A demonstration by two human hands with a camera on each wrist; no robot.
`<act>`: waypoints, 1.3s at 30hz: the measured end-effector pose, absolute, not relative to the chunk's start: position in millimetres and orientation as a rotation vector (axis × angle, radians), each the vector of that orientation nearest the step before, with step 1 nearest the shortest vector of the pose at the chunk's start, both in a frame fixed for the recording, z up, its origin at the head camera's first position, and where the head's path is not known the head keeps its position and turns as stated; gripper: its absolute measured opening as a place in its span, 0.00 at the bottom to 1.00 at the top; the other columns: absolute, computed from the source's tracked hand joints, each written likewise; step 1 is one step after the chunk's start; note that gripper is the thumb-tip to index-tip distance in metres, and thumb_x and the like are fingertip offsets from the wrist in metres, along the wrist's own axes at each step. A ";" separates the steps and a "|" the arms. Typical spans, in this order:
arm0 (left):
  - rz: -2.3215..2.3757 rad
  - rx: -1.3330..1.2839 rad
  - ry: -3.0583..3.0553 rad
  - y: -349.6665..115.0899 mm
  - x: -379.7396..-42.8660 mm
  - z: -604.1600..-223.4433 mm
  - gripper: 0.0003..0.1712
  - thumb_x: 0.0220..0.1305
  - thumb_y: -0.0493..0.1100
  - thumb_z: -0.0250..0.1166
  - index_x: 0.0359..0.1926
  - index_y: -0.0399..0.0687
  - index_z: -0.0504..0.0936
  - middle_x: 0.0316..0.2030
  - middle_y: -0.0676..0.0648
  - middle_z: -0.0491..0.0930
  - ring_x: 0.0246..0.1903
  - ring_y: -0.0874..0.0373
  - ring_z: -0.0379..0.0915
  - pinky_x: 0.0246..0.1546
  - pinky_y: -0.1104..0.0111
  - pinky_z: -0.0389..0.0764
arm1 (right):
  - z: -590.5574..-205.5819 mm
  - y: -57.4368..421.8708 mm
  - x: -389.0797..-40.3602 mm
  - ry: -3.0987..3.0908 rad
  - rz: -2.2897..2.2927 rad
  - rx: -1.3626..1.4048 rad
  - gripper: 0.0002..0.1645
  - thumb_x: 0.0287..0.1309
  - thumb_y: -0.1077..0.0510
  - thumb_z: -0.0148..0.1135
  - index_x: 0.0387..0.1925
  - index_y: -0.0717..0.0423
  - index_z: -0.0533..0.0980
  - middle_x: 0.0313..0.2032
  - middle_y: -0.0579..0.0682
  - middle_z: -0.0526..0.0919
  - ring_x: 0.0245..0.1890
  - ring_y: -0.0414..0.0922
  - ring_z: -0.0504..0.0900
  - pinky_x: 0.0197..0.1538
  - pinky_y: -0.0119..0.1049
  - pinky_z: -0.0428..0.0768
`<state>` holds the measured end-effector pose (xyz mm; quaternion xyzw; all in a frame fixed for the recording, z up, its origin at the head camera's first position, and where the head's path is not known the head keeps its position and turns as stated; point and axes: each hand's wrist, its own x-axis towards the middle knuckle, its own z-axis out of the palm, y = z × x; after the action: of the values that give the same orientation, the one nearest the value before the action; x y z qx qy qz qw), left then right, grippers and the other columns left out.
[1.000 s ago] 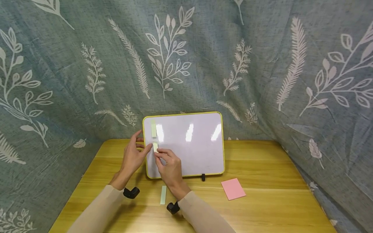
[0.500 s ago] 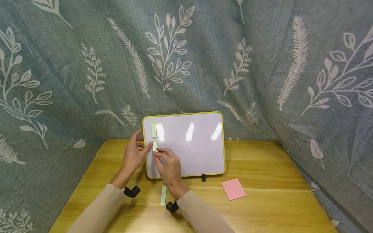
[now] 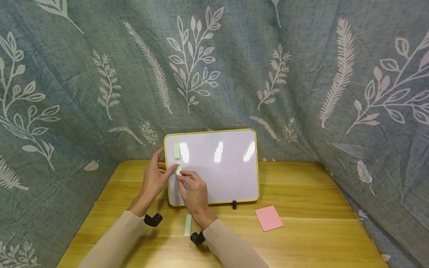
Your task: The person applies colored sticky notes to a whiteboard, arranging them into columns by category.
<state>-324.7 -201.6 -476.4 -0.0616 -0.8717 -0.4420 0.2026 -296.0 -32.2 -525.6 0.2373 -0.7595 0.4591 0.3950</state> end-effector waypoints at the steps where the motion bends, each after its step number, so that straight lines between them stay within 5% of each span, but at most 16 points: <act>1: -1.230 -0.175 -2.430 -201.0 -324.7 -476.5 0.51 0.77 0.47 0.82 0.91 0.49 0.65 0.63 0.32 0.85 0.49 0.37 0.90 0.43 0.47 0.93 | -526.3 -32.3 -296.1 -1.926 1.160 0.601 0.07 0.66 0.69 0.85 0.44 0.63 0.96 0.49 0.58 0.96 0.50 0.53 0.99 0.52 0.43 0.97; 10: -1.225 -0.131 -2.447 -196.7 -330.6 -475.9 0.56 0.73 0.48 0.85 0.92 0.51 0.64 0.61 0.34 0.84 0.48 0.39 0.89 0.45 0.47 0.92 | -527.9 -31.4 -295.7 -1.963 1.168 0.593 0.07 0.66 0.68 0.85 0.45 0.63 0.96 0.50 0.58 0.97 0.50 0.54 0.99 0.53 0.45 0.97; 20: -1.176 -0.039 -2.476 -194.8 -336.9 -471.4 0.55 0.67 0.55 0.89 0.87 0.49 0.71 0.53 0.38 0.88 0.40 0.45 0.87 0.36 0.59 0.84 | -531.4 -32.0 -296.2 -1.970 1.169 0.620 0.07 0.65 0.70 0.85 0.44 0.64 0.96 0.50 0.59 0.96 0.50 0.54 0.99 0.52 0.45 0.97; 39: -1.242 -0.027 -2.496 -194.7 -343.0 -466.0 0.46 0.72 0.57 0.85 0.81 0.46 0.75 0.52 0.36 0.89 0.40 0.43 0.89 0.36 0.61 0.85 | -529.2 -28.2 -296.1 -1.998 1.132 0.634 0.07 0.66 0.69 0.85 0.44 0.62 0.96 0.50 0.58 0.96 0.50 0.52 0.99 0.53 0.41 0.97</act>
<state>-343.0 -194.7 -466.0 -0.0094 -0.8813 -0.4385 0.1759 -296.1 -28.2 -529.2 0.2473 -0.7789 0.4412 0.3708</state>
